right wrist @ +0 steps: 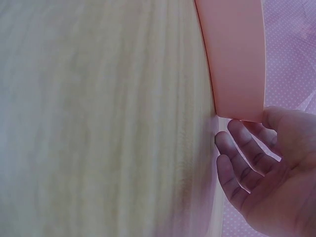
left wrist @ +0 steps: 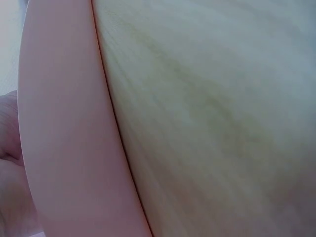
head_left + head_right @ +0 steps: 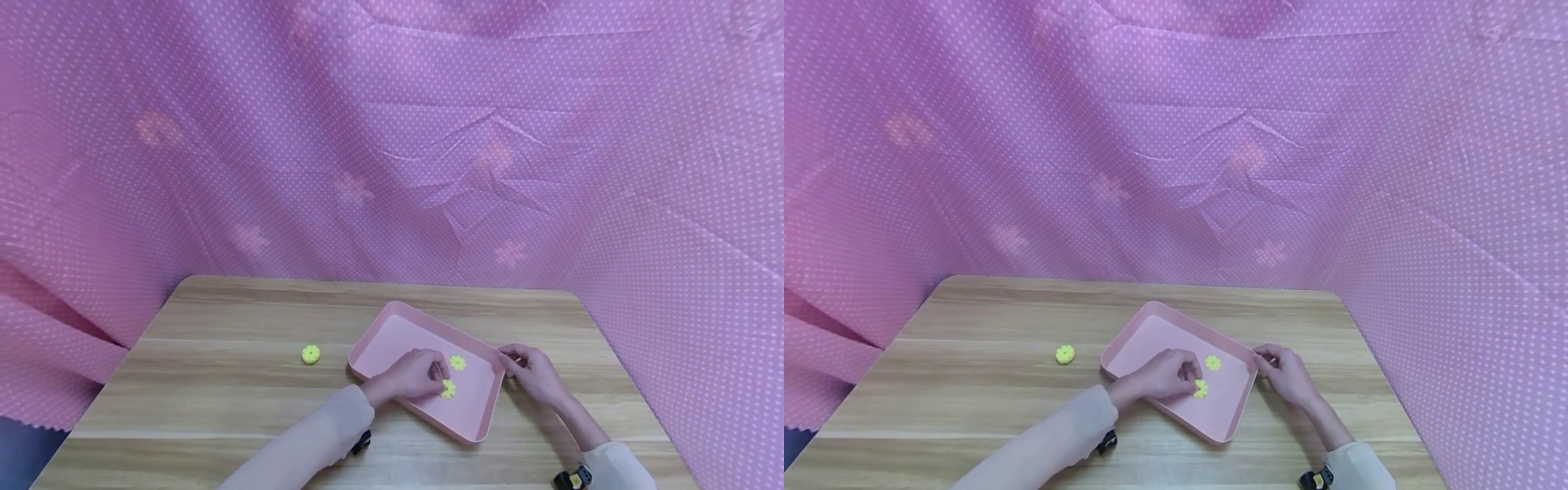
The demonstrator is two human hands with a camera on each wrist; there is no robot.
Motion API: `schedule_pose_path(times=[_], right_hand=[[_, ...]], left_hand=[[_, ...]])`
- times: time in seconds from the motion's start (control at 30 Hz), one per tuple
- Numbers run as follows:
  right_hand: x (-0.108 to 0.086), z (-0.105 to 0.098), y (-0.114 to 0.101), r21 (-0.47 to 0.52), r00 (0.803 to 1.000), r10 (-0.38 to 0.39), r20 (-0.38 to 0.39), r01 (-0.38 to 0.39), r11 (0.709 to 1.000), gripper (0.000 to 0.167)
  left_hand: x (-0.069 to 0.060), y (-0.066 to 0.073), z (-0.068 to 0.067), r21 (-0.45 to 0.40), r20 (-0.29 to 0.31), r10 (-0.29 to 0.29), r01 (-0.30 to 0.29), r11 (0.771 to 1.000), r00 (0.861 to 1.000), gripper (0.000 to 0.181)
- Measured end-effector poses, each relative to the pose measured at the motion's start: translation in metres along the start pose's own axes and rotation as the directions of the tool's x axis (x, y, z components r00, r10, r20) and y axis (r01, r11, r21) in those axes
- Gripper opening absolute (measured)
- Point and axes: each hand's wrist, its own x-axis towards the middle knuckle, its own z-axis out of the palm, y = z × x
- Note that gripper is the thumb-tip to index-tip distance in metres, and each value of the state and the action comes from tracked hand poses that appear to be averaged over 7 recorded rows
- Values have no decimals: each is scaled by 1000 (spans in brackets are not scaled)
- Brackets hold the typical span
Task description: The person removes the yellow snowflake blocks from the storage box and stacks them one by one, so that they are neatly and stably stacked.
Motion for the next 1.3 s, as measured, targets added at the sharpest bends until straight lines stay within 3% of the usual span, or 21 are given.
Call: schedule_pose_path(times=[0.27, 0.67, 0.97, 1.3], right_hand=[[-1, 0, 1, 4, 1000, -1, 0, 1, 1000, 28], [-1, 0, 2, -2, 1000, 4, -6, -4, 1000, 26], [-2, 0, -1, 1, 1000, 6, 8, -6, 1000, 27], [-1, -1, -3, -4, 1000, 11, 6, -11, 1000, 25]], left_hand=[[-3, -2, -4, -78, -18, -1, 0, 997, 1000, 7], [-10, -10, -19, -228, -72, -11, -6, 974, 997, 7], [-23, -20, -45, -227, -158, 1, -37, 973, 987, 9], [-43, -31, -76, -263, -222, -107, 47, 964, 969, 12]])
